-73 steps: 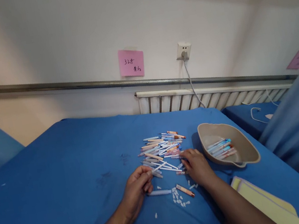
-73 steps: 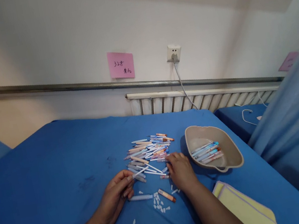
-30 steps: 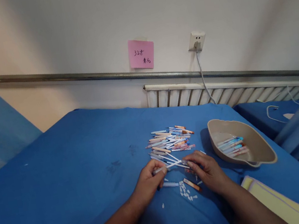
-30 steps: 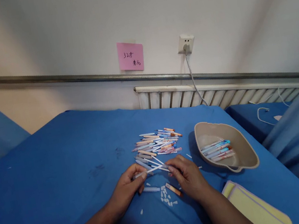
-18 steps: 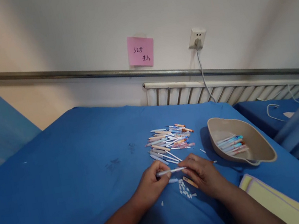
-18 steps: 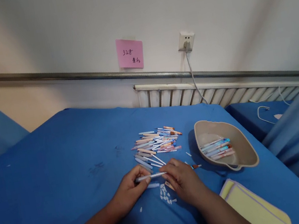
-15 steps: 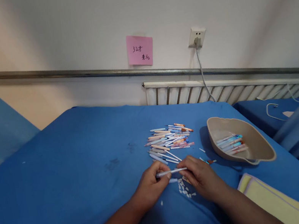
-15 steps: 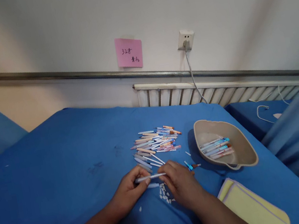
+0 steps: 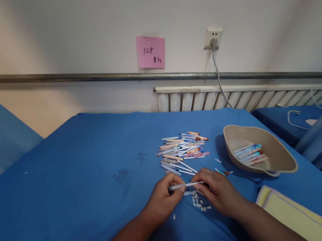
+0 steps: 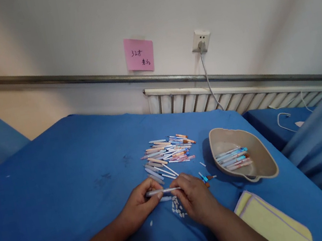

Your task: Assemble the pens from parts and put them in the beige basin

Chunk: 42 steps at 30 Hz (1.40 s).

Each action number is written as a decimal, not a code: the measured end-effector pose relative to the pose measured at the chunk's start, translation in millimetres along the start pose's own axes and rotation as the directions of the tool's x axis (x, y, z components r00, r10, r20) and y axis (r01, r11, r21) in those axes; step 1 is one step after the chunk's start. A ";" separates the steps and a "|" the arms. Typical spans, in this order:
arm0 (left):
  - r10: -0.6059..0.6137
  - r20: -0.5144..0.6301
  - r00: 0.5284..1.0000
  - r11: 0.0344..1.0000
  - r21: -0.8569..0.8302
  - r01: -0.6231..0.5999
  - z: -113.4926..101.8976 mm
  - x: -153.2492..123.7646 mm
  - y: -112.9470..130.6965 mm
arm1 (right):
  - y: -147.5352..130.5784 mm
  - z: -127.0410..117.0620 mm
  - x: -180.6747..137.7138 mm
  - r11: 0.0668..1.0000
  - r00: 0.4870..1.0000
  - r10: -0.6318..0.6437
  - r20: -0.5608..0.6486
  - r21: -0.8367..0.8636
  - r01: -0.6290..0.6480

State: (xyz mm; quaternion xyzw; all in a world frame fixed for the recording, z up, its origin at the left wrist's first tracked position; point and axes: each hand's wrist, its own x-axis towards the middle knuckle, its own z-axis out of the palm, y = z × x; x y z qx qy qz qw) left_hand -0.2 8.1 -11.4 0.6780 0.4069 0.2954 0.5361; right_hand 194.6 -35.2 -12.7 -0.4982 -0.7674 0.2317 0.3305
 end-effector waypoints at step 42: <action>-0.095 0.057 0.994 0.985 -0.139 0.102 -4.5 -0.2 1.0 | -0.3 -1.7 -2.0 0.999 0.999 -0.030 -0.021 0.028 0.031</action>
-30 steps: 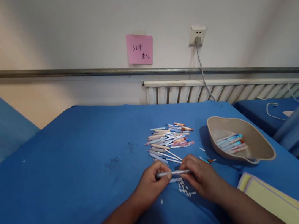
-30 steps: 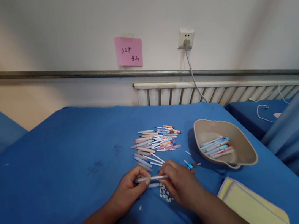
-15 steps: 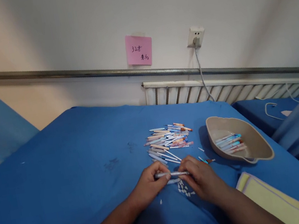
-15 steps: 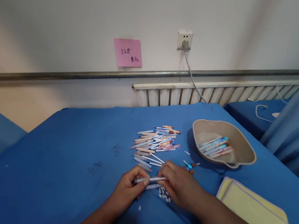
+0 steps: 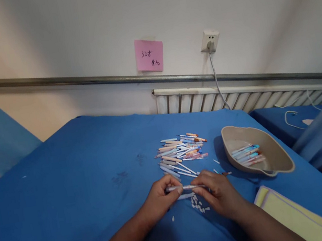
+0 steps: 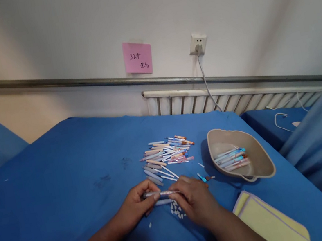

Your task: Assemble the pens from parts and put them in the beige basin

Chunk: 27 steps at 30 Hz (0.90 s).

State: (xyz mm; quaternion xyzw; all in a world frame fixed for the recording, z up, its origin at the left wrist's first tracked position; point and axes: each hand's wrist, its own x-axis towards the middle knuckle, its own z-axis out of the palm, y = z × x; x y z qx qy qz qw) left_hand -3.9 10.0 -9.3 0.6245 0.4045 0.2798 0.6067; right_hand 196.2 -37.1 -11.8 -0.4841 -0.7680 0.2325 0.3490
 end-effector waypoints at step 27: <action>-0.075 0.028 0.997 0.985 -0.151 0.079 -7.3 4.9 -5.9 | 2.4 1.4 0.0 0.997 0.994 0.059 -0.089 -0.039 -0.062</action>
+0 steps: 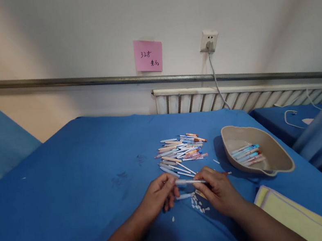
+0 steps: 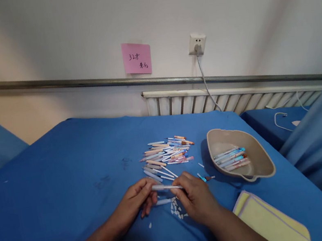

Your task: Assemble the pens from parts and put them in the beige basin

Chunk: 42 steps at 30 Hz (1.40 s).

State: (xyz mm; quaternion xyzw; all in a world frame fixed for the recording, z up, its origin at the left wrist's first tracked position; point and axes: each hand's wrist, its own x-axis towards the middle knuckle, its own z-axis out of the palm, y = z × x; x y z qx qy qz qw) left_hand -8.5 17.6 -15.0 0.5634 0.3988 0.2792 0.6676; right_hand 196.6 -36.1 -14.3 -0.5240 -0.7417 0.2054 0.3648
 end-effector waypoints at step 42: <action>0.089 -0.100 0.991 0.995 -0.039 -0.093 -4.2 3.3 -2.9 | 9.6 8.6 5.3 0.914 0.974 0.217 -0.063 0.363 -0.180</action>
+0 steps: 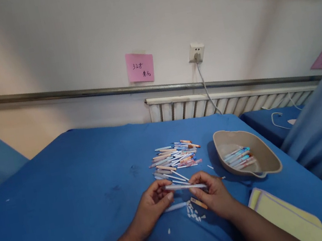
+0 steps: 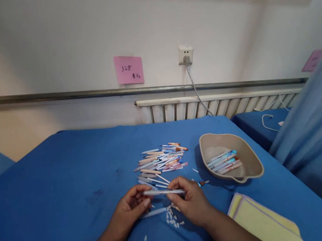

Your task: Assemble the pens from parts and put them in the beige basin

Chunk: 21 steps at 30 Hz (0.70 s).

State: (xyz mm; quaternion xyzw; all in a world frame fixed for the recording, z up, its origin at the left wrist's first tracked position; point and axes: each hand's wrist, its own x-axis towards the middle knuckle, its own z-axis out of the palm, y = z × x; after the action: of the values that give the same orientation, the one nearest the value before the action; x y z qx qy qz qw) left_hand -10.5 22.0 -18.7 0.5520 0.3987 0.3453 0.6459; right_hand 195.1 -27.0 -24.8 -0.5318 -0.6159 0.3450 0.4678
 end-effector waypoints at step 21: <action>0.065 -0.045 0.997 0.978 0.201 -0.055 -3.7 5.8 1.0 | -31.4 -80.3 4.0 0.703 0.963 -0.266 0.043 -0.675 0.225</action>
State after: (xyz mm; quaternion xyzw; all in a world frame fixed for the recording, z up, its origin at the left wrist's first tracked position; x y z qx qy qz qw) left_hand -11.2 28.9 -18.8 0.6167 0.4307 0.3370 0.5663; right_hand 260.5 -35.1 31.1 -0.5876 -0.7502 0.0180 0.3028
